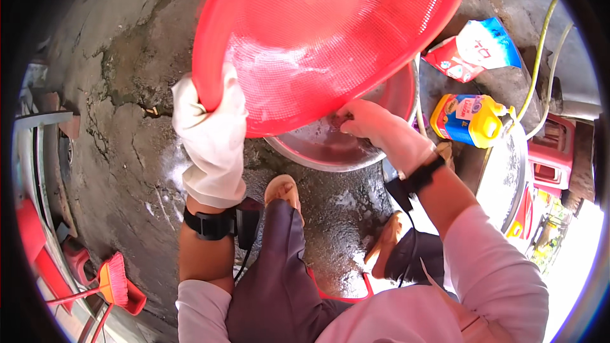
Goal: Scrubbing a red plastic sieve with a steel wool scrubber and rinsing it in a basin of water.
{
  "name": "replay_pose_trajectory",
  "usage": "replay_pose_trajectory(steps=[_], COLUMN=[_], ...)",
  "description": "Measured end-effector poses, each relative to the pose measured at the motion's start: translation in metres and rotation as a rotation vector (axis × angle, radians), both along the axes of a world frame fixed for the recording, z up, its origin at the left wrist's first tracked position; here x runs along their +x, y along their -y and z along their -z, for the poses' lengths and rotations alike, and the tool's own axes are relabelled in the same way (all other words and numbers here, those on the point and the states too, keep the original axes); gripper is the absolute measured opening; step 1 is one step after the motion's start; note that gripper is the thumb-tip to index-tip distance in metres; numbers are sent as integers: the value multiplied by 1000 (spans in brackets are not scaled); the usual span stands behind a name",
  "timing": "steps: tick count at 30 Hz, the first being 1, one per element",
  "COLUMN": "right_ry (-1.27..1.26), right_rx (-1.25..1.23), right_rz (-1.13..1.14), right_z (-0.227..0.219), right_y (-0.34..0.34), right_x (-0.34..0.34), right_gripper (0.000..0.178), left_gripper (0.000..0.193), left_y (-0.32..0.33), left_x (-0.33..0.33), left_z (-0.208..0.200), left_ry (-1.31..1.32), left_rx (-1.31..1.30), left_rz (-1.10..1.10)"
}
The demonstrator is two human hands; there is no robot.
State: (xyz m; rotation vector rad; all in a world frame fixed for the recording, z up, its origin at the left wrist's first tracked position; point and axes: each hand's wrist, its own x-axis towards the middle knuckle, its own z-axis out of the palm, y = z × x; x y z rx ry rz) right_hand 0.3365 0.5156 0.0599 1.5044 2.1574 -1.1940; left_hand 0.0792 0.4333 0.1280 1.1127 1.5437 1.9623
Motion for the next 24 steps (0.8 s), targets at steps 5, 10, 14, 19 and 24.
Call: replay_pose_trajectory(steps=[5, 10, 14, 19, 24], right_ry=[-376, -418, -798, -265, -691], right_rx=[417, -171, 675, 99, 396], right_rz=[227, 489, 268, 155, 100], right_z=[22, 12, 30, 31, 27], right_y=[-51, -20, -5, -40, -6], right_x=[3, -114, -128, -86, -121], right_gripper=[31, 29, 21, 29, 34], left_gripper=[9, 12, 17, 21, 23], left_y=[-2, 6, 0, 11, -2], left_x=[10, 5, 23, 2, 18], left_z=[2, 21, 1, 26, 2], left_ry=[56, 78, -50, -19, -57], left_rx=[0, 47, 65, -50, 3], left_rz=[2, -39, -58, -130, -89])
